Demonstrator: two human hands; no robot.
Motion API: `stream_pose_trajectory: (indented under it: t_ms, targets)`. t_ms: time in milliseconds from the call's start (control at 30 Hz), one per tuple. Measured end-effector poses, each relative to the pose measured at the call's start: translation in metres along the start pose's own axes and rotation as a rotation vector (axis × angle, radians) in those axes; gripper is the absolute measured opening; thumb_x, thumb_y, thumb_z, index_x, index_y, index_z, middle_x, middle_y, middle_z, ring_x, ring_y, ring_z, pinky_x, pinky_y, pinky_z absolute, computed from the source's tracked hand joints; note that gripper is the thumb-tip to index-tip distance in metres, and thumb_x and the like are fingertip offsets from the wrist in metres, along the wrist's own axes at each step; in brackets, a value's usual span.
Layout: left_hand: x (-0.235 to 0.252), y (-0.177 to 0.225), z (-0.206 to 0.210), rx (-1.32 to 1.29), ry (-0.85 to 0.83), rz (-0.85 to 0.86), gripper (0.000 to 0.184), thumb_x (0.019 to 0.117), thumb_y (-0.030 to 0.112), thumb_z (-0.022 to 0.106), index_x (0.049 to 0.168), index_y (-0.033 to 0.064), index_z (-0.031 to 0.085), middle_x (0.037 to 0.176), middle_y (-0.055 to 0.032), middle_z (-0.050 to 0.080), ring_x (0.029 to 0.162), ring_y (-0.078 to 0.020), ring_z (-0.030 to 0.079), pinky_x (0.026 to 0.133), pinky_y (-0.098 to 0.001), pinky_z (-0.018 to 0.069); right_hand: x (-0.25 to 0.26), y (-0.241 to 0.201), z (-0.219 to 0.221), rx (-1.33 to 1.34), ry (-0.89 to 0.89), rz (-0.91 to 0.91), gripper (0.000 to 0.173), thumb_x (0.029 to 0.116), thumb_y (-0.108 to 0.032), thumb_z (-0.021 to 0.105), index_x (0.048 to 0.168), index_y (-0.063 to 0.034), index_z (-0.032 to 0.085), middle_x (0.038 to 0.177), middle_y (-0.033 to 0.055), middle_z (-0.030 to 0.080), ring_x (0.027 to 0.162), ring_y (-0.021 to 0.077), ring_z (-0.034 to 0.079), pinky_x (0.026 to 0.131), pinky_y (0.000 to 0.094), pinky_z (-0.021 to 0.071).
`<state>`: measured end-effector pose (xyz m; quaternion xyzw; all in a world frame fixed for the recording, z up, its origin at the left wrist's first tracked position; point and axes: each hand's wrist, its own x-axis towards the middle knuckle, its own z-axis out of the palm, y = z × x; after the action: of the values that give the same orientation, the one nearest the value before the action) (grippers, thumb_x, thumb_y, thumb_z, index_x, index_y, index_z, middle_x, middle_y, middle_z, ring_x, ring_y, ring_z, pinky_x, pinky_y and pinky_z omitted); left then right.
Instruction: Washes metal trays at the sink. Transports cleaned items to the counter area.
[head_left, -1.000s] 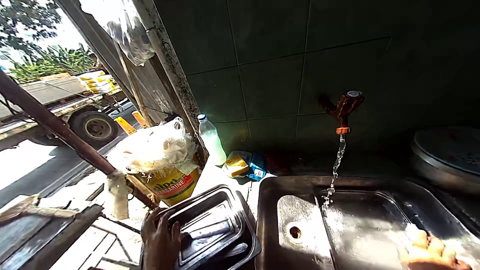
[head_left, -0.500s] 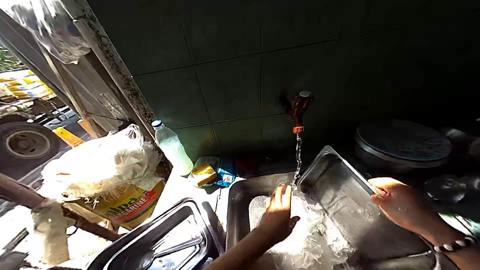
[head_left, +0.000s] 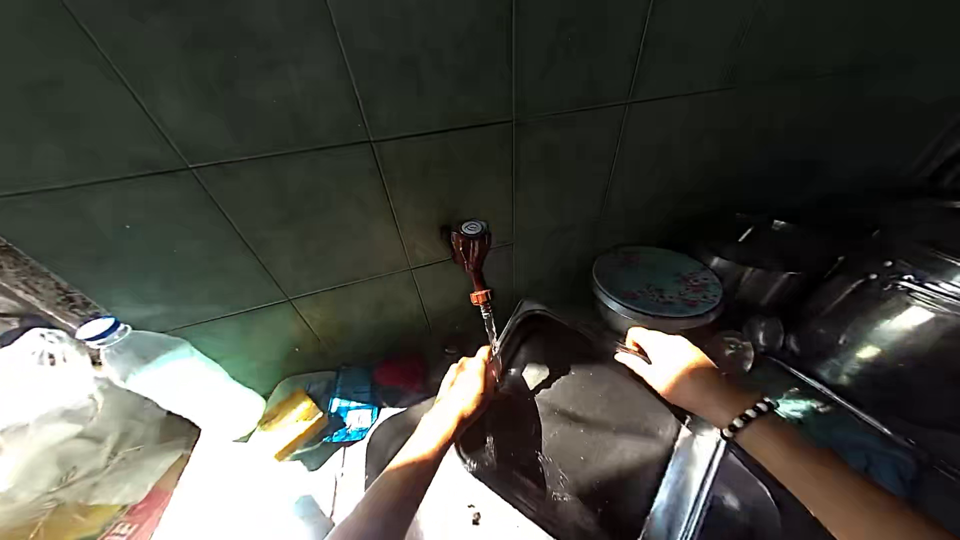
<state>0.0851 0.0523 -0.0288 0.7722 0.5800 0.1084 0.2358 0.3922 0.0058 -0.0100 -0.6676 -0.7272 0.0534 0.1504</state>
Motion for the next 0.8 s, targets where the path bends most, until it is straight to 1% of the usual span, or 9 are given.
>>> stream_pose_trajectory:
  t_ms: [100, 200, 300, 400, 500, 567, 667, 733, 800]
  targets:
    - [-0.025, -0.002, -0.006, 0.085, -0.081, -0.147, 0.039, 0.1101, 0.027, 0.042, 0.137, 0.0004, 0.053, 0.115, -0.0241, 0.067, 0.113, -0.0396, 0.064, 0.099, -0.0558, 0.0491, -0.023, -0.027, 0.037, 0.110, -0.162, -0.088, 0.061, 0.1043, -0.048, 0.051, 0.146, -0.0034, 0.053, 0.150, 0.0209, 0.052, 0.142, 0.0369, 0.047, 0.119, 0.0576, 0.0328]
    - [-0.056, -0.022, -0.021, 0.043, -0.093, -0.283, 0.042, 0.1092, 0.022, 0.044, 0.139, -0.0080, 0.046, 0.120, -0.0287, 0.063, 0.117, -0.0400, 0.062, 0.102, -0.0529, 0.0478, -0.073, -0.078, 0.054, 0.241, -0.543, -0.375, 0.083, 0.0994, -0.064, 0.049, 0.159, -0.0071, 0.036, 0.162, 0.0181, 0.039, 0.152, 0.0335, 0.033, 0.124, 0.0593, 0.0200]
    - [-0.083, -0.045, -0.051, 0.078, -0.090, -0.370, 0.041, 0.1077, 0.019, 0.047, 0.137, -0.0099, 0.044, 0.120, -0.0292, 0.062, 0.116, -0.0400, 0.062, 0.101, -0.0535, 0.0475, -0.100, -0.090, 0.078, 0.200, -0.577, -0.531, 0.077, 0.0942, -0.053, 0.067, 0.154, -0.0092, 0.046, 0.150, 0.0201, 0.053, 0.140, 0.0385, 0.049, 0.115, 0.0654, 0.0322]
    - [-0.104, -0.060, -0.084, 0.224, -0.124, -0.458, 0.043, 0.1096, 0.022, 0.044, 0.138, -0.0105, 0.044, 0.123, -0.0306, 0.061, 0.119, -0.0417, 0.061, 0.102, -0.0554, 0.0467, -0.094, -0.060, 0.090, 0.193, -0.486, -0.449, 0.035, 0.0989, -0.026, 0.066, 0.126, -0.0038, 0.068, 0.119, 0.0228, 0.070, 0.116, 0.0428, 0.065, 0.106, 0.0663, 0.0393]
    - [-0.117, -0.086, -0.085, 0.200, -0.181, -0.445, 0.045, 0.1103, 0.025, 0.042, 0.135, -0.0116, 0.049, 0.127, -0.0318, 0.059, 0.123, -0.0415, 0.058, 0.105, -0.0540, 0.0439, -0.091, -0.038, 0.086, 0.160, -0.113, -0.647, 0.019, 0.0969, -0.021, 0.063, 0.098, -0.0061, 0.074, 0.094, 0.0137, 0.073, 0.094, 0.0359, 0.073, 0.104, 0.0757, 0.0367]
    - [-0.118, -0.106, -0.069, 0.041, -0.182, -0.392, 0.044, 0.1098, 0.026, 0.045, 0.133, -0.0111, 0.051, 0.125, -0.0314, 0.059, 0.119, -0.0402, 0.059, 0.104, -0.0532, 0.0445, -0.088, -0.039, 0.066, 0.045, 0.264, -0.812, 0.032, 0.1010, -0.040, 0.053, 0.084, -0.0174, 0.068, 0.080, 0.0013, 0.067, 0.082, 0.0215, 0.071, 0.105, 0.0634, 0.0433]
    - [-0.105, -0.117, -0.034, -0.303, -0.218, -0.337, 0.045, 0.1042, 0.026, 0.057, 0.138, -0.0023, 0.052, 0.127, -0.0230, 0.061, 0.116, -0.0309, 0.061, 0.101, -0.0492, 0.0478, -0.090, -0.052, -0.007, 0.041, 0.468, -0.871, 0.051, 0.1066, -0.055, 0.040, 0.078, -0.0160, 0.057, 0.068, 0.0012, 0.055, 0.072, 0.0183, 0.064, 0.108, 0.0454, 0.0466]
    - [-0.090, -0.095, -0.019, -0.477, -0.279, -0.297, 0.046, 0.1030, 0.024, 0.060, 0.141, 0.0004, 0.050, 0.131, -0.0174, 0.060, 0.116, -0.0216, 0.060, 0.101, -0.0398, 0.0485, -0.087, -0.049, -0.043, 0.137, 0.522, -0.865, 0.051, 0.1040, -0.054, 0.050, 0.074, -0.0131, 0.055, 0.064, 0.0009, 0.053, 0.068, 0.0134, 0.063, 0.091, 0.0319, 0.0567]
    - [-0.074, -0.075, -0.007, -0.702, -0.302, -0.247, 0.035, 0.1062, 0.017, 0.053, 0.136, -0.0002, 0.053, 0.123, -0.0104, 0.063, 0.105, -0.0112, 0.061, 0.093, -0.0290, 0.0505, -0.075, -0.034, -0.062, 0.325, 0.531, -0.743, 0.044, 0.0988, -0.049, 0.063, 0.074, -0.0123, 0.062, 0.068, -0.0042, 0.059, 0.069, 0.0007, 0.061, 0.068, 0.0155, 0.0527]
